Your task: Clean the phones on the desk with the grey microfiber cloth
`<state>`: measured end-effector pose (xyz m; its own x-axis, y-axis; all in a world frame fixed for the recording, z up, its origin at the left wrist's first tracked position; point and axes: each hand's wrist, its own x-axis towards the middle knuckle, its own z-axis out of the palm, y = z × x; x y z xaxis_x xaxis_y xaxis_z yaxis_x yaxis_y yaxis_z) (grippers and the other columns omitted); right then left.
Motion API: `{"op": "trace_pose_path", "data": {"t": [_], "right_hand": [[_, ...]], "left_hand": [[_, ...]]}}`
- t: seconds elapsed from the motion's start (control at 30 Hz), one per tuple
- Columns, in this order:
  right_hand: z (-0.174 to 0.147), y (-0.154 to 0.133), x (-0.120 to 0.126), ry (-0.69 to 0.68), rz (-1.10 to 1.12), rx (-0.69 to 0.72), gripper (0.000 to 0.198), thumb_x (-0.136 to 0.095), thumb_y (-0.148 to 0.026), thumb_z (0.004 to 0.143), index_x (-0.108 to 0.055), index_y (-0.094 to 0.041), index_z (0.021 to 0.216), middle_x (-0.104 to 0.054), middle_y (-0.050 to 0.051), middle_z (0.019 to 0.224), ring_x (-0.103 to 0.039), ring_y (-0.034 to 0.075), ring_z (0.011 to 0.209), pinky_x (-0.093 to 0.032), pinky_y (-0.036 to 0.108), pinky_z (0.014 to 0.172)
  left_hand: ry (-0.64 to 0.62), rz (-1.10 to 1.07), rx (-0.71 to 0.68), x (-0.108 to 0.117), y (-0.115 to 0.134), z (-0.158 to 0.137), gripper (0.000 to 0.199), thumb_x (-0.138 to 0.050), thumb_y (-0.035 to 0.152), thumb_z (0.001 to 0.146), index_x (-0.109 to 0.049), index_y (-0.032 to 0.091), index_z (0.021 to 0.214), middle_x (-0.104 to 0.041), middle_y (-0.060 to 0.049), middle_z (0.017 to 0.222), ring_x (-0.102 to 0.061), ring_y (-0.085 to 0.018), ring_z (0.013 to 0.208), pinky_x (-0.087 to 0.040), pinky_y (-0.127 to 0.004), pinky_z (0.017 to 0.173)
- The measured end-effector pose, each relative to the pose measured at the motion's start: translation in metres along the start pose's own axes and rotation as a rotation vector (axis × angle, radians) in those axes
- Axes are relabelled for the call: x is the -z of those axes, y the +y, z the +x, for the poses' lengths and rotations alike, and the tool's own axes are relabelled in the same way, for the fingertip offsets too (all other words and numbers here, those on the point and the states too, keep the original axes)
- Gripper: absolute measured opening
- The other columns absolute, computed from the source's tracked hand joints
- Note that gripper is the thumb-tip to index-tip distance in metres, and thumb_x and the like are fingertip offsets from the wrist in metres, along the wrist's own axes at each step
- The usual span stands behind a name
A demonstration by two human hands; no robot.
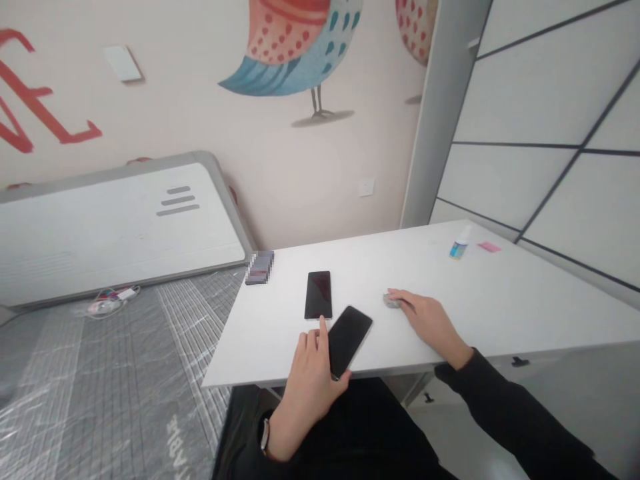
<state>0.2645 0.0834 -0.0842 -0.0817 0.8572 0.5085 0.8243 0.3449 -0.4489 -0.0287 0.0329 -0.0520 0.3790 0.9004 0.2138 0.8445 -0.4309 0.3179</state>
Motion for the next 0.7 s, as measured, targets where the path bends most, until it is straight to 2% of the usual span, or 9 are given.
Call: {"op": "trace_pose_path", "data": {"t": [0.13,0.27,0.33,0.47,0.57,0.7], "right_hand": [[-0.006,0.007,0.0,0.018,0.03,-0.009,0.032,-0.043,-0.014,0.094,-0.072,-0.022,0.105,-0.068,0.007,0.136,-0.071,0.026,0.117,-0.059,0.044,0.101],[-0.011,0.003,-0.007,0.025,0.048,-0.03,0.031,-0.045,-0.015,0.093,-0.073,-0.023,0.105,-0.073,0.005,0.13,-0.073,0.026,0.112,-0.059,0.046,0.1],[-0.011,0.003,-0.009,0.029,0.046,-0.042,0.031,-0.046,-0.016,0.093,-0.073,-0.024,0.107,-0.075,0.004,0.124,-0.075,0.025,0.107,-0.061,0.045,0.098],[-0.011,0.003,-0.008,0.042,0.027,-0.039,0.033,-0.045,-0.015,0.093,-0.072,-0.024,0.111,-0.078,0.004,0.119,-0.076,0.024,0.103,-0.062,0.043,0.095],[-0.013,-0.002,-0.007,0.043,0.013,-0.018,0.035,-0.044,-0.015,0.093,-0.071,-0.024,0.114,-0.077,0.005,0.119,-0.076,0.024,0.105,-0.062,0.042,0.095],[-0.015,-0.007,-0.007,0.006,0.044,0.029,0.033,-0.048,-0.023,0.094,-0.066,-0.023,0.121,-0.072,0.008,0.13,-0.069,0.026,0.119,-0.056,0.048,0.104]], "left_hand": [[-0.042,-0.018,-0.057,0.005,0.0,0.002,0.09,-0.071,0.024,0.072,-0.034,0.015,0.155,-0.058,-0.017,0.126,-0.055,-0.037,0.119,-0.049,-0.052,0.105],[-0.009,-0.089,-0.087,0.009,-0.006,0.011,0.092,-0.067,0.02,0.074,-0.026,0.02,0.157,-0.053,-0.017,0.135,-0.061,-0.033,0.121,-0.054,-0.046,0.102],[0.05,-0.064,-0.043,0.013,-0.012,0.026,0.09,-0.066,0.023,0.077,-0.025,0.02,0.157,-0.052,-0.017,0.135,-0.064,-0.032,0.117,-0.056,-0.044,0.097],[0.154,0.093,0.121,0.022,-0.026,0.067,0.078,-0.066,0.027,0.081,-0.033,0.014,0.151,-0.056,-0.017,0.128,-0.07,-0.031,0.106,-0.059,-0.039,0.087],[0.157,0.198,0.219,0.021,-0.03,0.09,0.076,-0.066,0.03,0.082,-0.036,0.009,0.148,-0.058,-0.019,0.125,-0.072,-0.032,0.102,-0.059,-0.038,0.081],[0.146,0.225,0.284,0.01,-0.025,0.098,0.075,-0.063,0.034,0.085,-0.037,0.0,0.147,-0.061,-0.024,0.12,-0.074,-0.034,0.094,-0.057,-0.037,0.074]]}}
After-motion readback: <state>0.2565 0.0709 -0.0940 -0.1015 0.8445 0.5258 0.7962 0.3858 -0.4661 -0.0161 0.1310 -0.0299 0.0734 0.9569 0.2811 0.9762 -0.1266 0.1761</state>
